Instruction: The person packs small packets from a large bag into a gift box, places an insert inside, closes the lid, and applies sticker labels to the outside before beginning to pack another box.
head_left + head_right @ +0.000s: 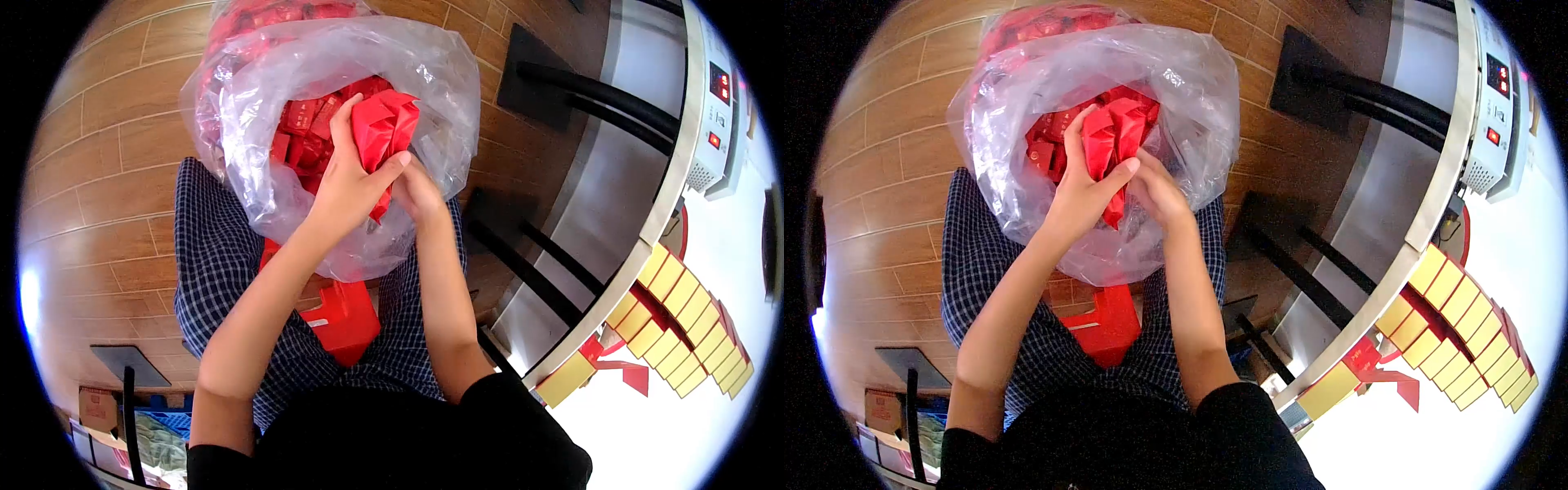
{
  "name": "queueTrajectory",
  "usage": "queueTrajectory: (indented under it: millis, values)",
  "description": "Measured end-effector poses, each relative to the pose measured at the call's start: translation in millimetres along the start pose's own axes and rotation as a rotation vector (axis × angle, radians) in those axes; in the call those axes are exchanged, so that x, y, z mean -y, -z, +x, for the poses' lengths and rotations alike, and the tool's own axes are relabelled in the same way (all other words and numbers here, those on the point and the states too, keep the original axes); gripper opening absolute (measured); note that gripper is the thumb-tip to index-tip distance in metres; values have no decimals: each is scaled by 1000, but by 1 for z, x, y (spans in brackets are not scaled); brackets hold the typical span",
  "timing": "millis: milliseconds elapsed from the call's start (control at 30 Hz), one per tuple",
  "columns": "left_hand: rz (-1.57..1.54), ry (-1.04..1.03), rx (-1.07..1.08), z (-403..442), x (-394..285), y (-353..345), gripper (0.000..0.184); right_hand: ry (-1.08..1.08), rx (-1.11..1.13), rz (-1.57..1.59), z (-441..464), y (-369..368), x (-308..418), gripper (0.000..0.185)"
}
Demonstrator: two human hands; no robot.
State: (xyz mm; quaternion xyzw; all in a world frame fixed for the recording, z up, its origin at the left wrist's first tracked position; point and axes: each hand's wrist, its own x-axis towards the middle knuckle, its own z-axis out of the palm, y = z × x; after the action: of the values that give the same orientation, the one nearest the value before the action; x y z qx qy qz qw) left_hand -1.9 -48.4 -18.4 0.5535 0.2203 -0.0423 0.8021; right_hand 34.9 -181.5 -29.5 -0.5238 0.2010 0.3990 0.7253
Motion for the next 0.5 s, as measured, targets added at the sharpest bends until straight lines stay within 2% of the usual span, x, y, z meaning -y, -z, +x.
queueTrajectory:
  millis: [33, 100, 133, 167, 200, 300, 400, 500]
  values:
    - [62, 38, -11, -1, -2, -1, 86, 7, -44, 138, 14, 5, -14, 27]
    - [38, 23, 7, -2, -1, -8, 86, -9, -118, 77, 55, 19, -50, 26]
    - [14, 1, 21, -3, 0, -9, 87, -28, -151, -50, 76, 26, -74, 26]
    - [82, 100, 59, -4, -1, -8, 89, -48, -173, -234, 96, 29, -99, 26]
    - [98, 108, 55, -2, 1, -8, 89, -64, -179, -437, 115, 29, -122, 26]
    - [172, 9, -8, -1, 4, -9, 95, -65, -156, -949, 133, 23, -181, 25]
    - [259, 42, -6, 2, -1, -5, 96, -10, -186, -1187, 131, 27, -201, 24]
    - [235, 10, -51, 6, -2, 0, 95, 159, -278, -1321, 119, 46, -181, 24]
